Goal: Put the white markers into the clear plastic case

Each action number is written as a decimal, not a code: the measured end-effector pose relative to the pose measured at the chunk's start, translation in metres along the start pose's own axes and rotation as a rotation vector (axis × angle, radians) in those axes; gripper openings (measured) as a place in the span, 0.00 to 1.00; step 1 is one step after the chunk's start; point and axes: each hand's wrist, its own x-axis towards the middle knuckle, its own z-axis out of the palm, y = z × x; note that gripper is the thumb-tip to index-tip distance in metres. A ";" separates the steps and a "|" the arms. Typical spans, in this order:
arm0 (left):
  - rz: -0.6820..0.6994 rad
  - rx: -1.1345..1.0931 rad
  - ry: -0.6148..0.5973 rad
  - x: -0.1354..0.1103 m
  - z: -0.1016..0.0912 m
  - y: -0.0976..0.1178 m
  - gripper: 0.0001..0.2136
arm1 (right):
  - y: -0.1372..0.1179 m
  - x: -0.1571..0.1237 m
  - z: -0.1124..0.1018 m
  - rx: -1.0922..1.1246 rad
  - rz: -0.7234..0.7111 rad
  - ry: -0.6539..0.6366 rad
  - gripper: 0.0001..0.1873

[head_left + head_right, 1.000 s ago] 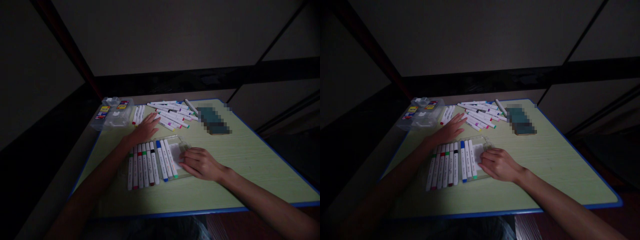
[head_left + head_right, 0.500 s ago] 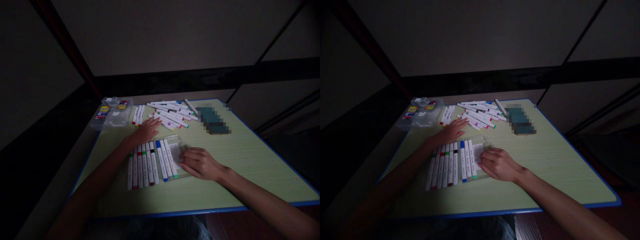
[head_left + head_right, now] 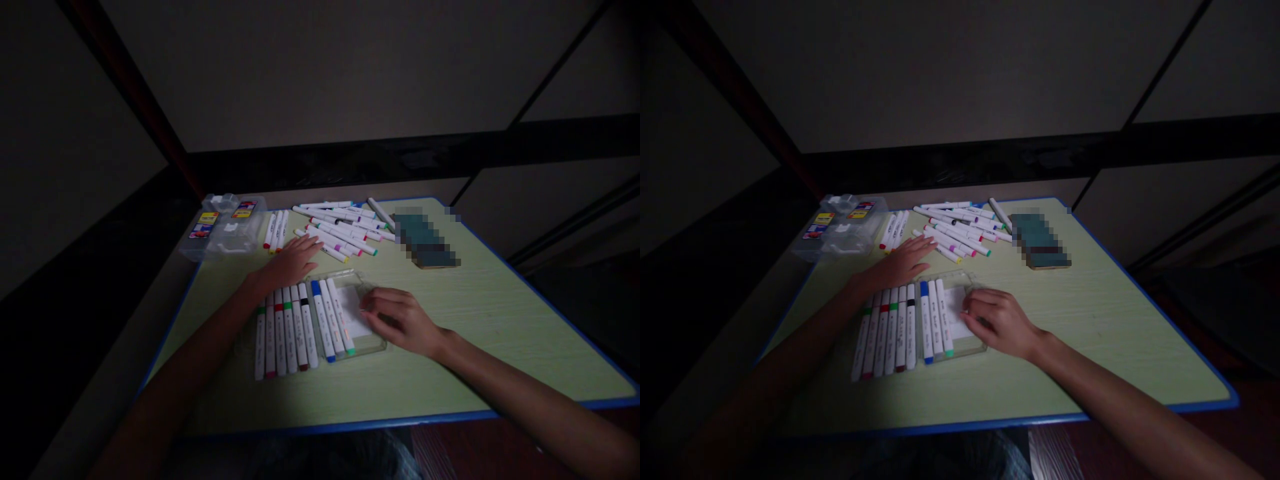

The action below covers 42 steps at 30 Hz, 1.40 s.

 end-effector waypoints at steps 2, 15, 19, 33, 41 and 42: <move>0.024 0.008 0.012 0.000 0.000 0.000 0.22 | 0.001 0.001 0.000 0.086 0.085 0.059 0.11; 0.092 0.067 0.080 -0.002 -0.004 0.017 0.18 | 0.016 0.008 -0.008 0.166 0.355 0.294 0.15; 0.070 0.043 0.079 -0.001 -0.010 0.016 0.19 | 0.021 0.008 -0.009 0.141 0.376 0.282 0.15; -0.045 -0.056 0.120 -0.008 -0.049 -0.022 0.18 | 0.042 0.062 -0.017 -0.432 0.492 -0.125 0.05; -0.105 -0.036 0.135 -0.014 -0.064 -0.025 0.18 | 0.053 0.087 0.009 -0.521 0.526 -0.171 0.09; -0.103 -0.035 0.137 -0.015 -0.065 -0.025 0.19 | 0.054 0.087 0.011 -0.529 0.531 -0.171 0.09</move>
